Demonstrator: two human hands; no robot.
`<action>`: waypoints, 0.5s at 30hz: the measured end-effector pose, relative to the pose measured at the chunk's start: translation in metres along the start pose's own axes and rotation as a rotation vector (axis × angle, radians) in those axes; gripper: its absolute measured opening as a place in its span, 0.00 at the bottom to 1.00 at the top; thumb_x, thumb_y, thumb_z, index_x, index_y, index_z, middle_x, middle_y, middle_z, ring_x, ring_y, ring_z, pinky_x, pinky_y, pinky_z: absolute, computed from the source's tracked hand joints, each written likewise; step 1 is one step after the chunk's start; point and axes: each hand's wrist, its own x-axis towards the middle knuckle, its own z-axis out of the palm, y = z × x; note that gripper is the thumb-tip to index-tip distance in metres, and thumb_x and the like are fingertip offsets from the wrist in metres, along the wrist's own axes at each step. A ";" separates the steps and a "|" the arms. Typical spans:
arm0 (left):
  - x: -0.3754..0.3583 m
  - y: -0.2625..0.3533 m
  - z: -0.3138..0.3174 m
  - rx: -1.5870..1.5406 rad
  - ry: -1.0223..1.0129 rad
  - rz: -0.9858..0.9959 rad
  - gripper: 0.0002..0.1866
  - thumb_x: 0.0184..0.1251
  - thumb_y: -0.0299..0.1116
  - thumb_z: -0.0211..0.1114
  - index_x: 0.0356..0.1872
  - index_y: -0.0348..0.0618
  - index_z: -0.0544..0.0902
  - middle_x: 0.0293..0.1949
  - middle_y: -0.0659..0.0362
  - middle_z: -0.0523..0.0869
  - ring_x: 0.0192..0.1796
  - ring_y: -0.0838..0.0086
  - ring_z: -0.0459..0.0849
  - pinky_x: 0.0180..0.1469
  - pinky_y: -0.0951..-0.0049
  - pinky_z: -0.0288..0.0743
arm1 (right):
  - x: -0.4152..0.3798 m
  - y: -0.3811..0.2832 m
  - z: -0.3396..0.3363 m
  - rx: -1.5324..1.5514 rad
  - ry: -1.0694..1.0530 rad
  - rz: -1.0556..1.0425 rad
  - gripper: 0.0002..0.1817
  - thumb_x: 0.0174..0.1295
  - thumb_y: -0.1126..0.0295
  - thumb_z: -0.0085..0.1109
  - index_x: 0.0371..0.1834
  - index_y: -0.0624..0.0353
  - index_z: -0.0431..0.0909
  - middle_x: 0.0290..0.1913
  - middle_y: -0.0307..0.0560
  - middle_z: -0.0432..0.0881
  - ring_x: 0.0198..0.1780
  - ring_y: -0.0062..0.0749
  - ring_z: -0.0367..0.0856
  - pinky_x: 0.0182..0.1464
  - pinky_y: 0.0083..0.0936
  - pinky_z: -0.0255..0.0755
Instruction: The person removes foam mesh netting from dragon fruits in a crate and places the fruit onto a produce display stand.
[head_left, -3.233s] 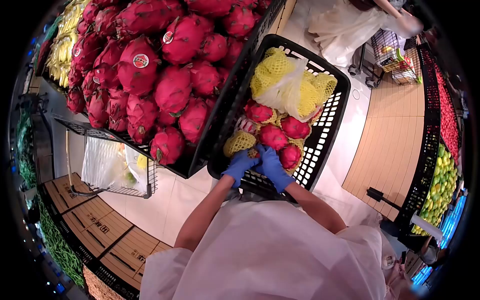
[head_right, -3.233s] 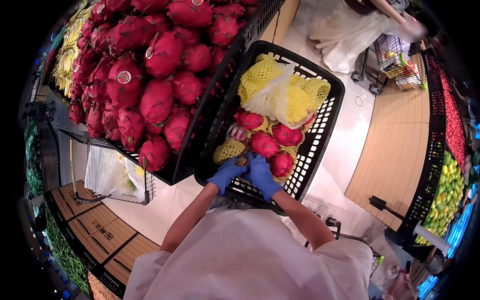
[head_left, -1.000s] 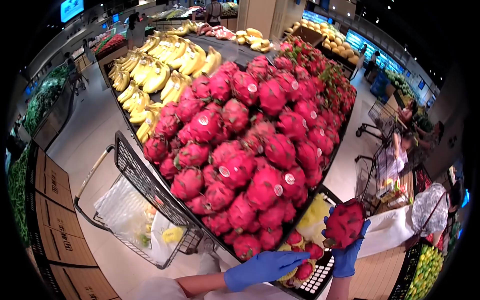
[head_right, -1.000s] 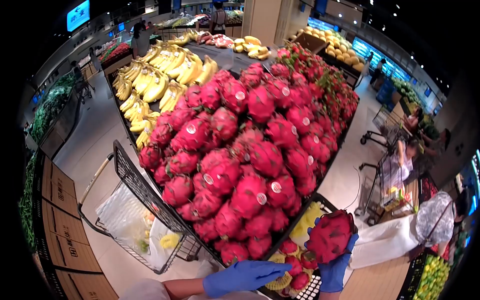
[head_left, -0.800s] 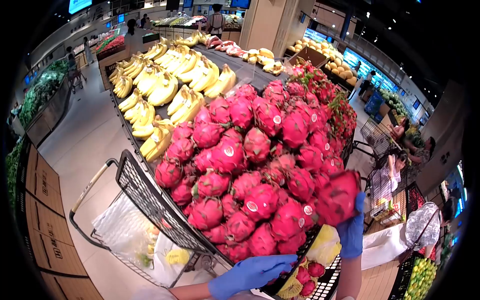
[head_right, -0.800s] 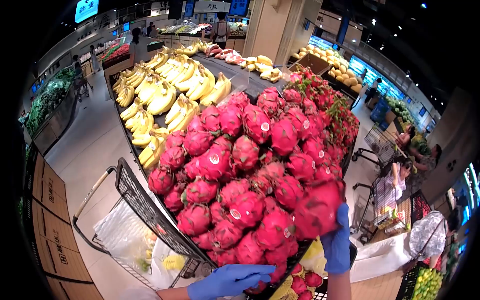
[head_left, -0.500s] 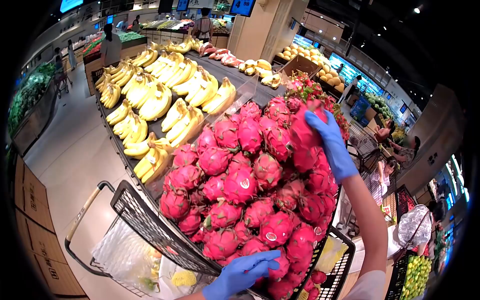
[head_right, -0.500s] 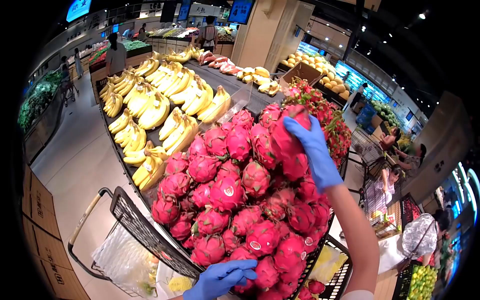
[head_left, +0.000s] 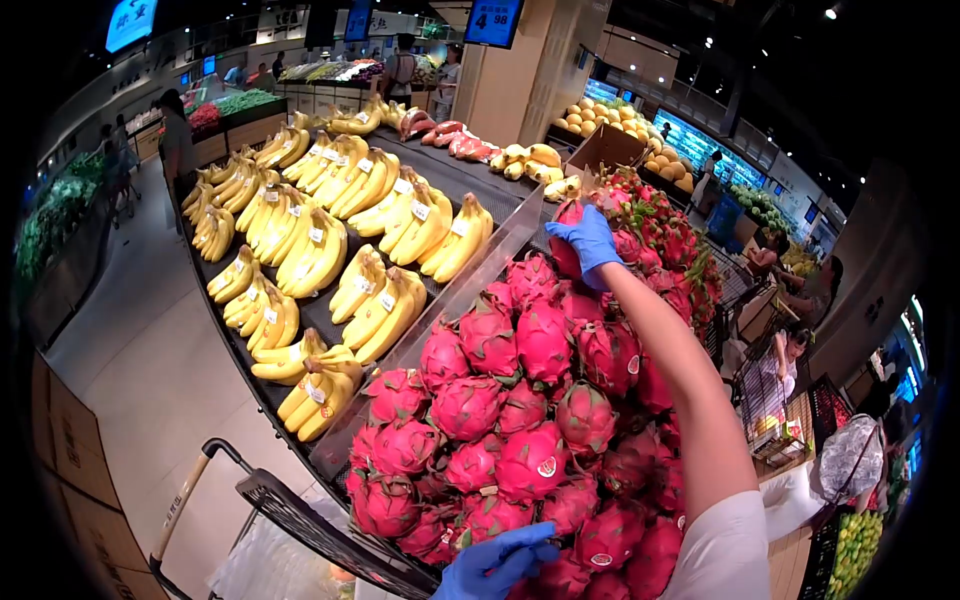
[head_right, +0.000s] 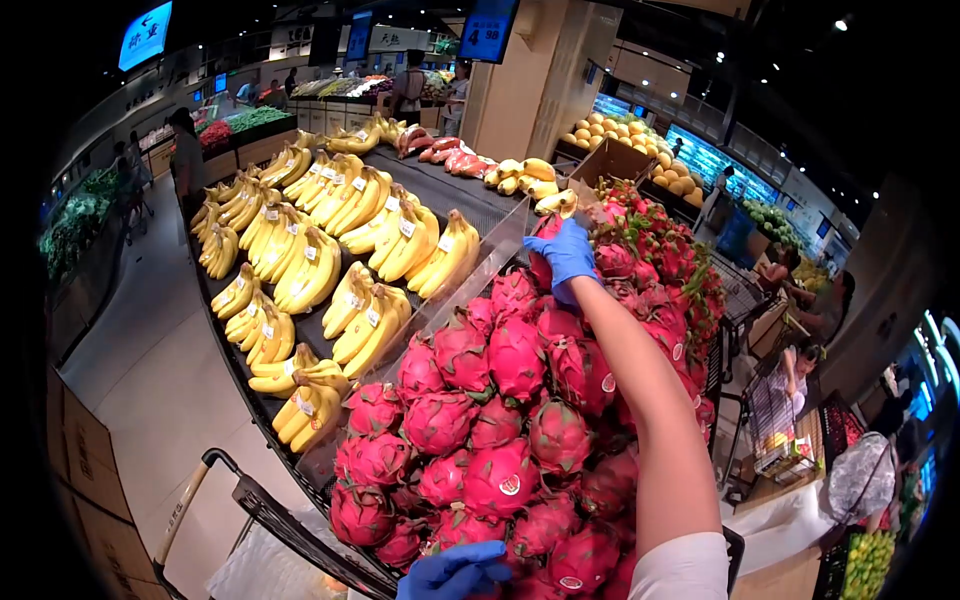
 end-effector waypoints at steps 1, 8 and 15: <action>0.002 0.001 -0.002 0.006 0.025 -0.005 0.18 0.69 0.32 0.50 0.58 0.40 0.70 0.38 0.61 0.81 0.32 0.82 0.75 0.36 0.84 0.71 | 0.008 0.002 0.007 -0.061 0.049 0.063 0.44 0.33 0.43 0.71 0.49 0.65 0.69 0.50 0.64 0.74 0.51 0.55 0.73 0.52 0.39 0.69; 0.004 0.002 -0.015 -0.065 0.100 -0.119 0.18 0.69 0.32 0.51 0.57 0.40 0.71 0.38 0.61 0.82 0.34 0.82 0.75 0.38 0.83 0.70 | 0.036 0.018 0.036 -0.221 0.045 0.134 0.46 0.34 0.39 0.68 0.47 0.71 0.69 0.47 0.67 0.75 0.49 0.54 0.75 0.50 0.39 0.70; 0.006 0.005 -0.013 -0.101 0.117 -0.142 0.16 0.68 0.29 0.51 0.56 0.40 0.72 0.37 0.61 0.82 0.34 0.83 0.75 0.38 0.83 0.70 | 0.034 0.014 0.052 -0.326 -0.349 0.033 0.39 0.49 0.38 0.52 0.51 0.65 0.73 0.51 0.64 0.74 0.54 0.53 0.73 0.53 0.36 0.69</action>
